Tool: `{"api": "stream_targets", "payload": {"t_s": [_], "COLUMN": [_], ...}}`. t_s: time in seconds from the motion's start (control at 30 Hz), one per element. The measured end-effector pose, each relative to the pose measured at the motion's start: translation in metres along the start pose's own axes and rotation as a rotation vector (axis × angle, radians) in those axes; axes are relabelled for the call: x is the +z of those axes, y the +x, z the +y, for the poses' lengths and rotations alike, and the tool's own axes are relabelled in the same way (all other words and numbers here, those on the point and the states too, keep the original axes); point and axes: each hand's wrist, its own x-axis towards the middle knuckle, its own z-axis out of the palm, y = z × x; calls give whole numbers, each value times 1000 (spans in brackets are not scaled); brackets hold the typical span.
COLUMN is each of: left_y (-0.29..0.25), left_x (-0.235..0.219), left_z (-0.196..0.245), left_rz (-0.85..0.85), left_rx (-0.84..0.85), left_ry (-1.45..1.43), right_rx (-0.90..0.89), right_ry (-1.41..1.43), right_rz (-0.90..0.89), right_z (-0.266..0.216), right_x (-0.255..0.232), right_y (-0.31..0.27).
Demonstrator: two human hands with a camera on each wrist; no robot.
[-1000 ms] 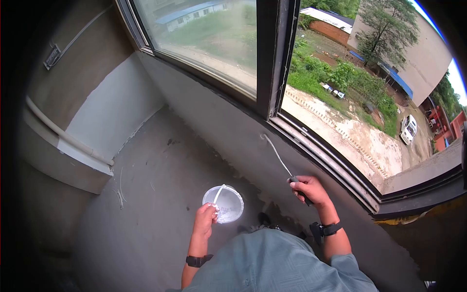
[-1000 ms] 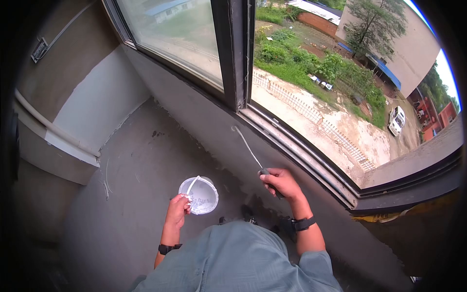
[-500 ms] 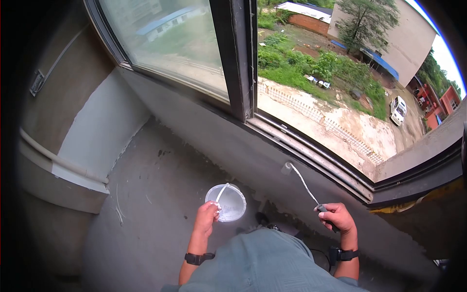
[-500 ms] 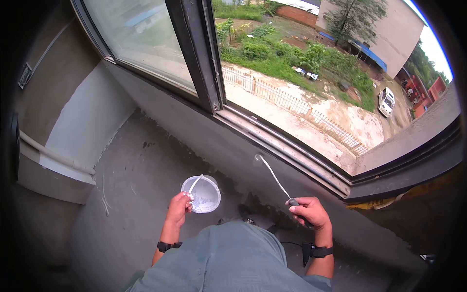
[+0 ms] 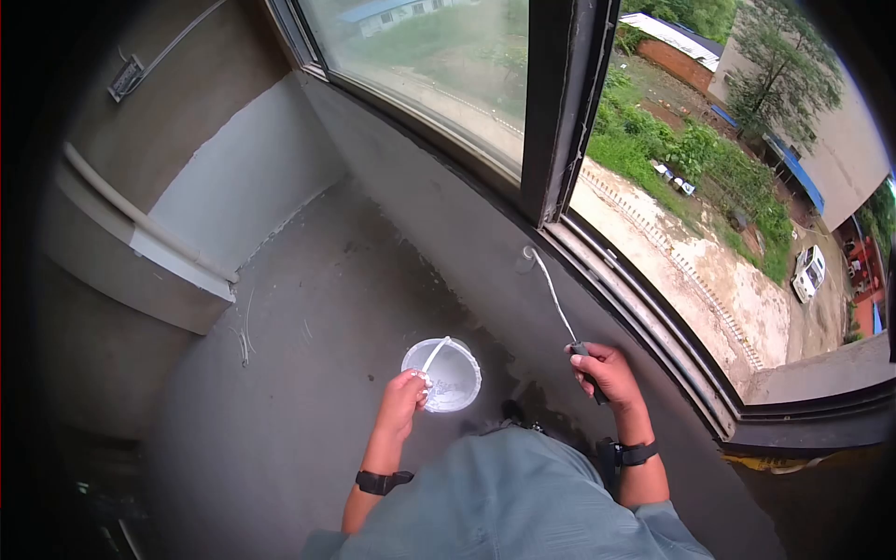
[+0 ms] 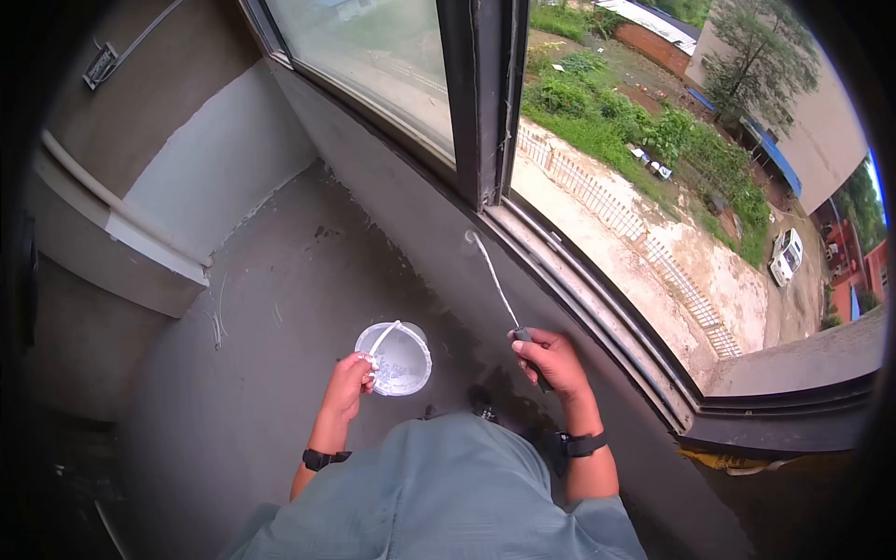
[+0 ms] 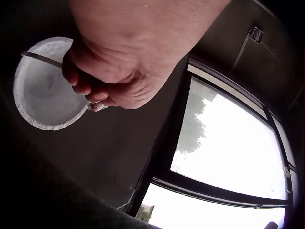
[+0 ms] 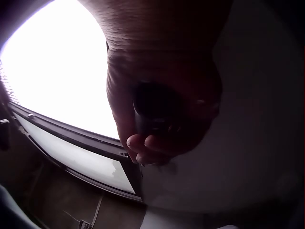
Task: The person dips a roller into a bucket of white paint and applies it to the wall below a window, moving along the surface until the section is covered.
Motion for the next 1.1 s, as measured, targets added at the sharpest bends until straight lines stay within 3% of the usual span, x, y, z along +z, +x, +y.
{"api": "stream_targets", "payload": {"t_s": [0.4, 0.67, 0.83, 1.1], "left_y": [-40, -60, -63, -48], "left_x": [-31, -46, -54, -53], "left_z": [-26, -40, -45, -40], "left_rz": [272, 376, 367, 242], "left_rx": [51, 52, 52, 41], "left_ry": [-178, -233, -246, -202], "right_rx": [-212, -213, -218, -138], "right_ry": [-5, 50, 65, 43], "right_rz": [-40, -99, -116, -100], "right_z": [-40, -71, -81, -74], "right_x": [109, 165, 179, 141], "right_y": [154, 239, 252, 213]}}
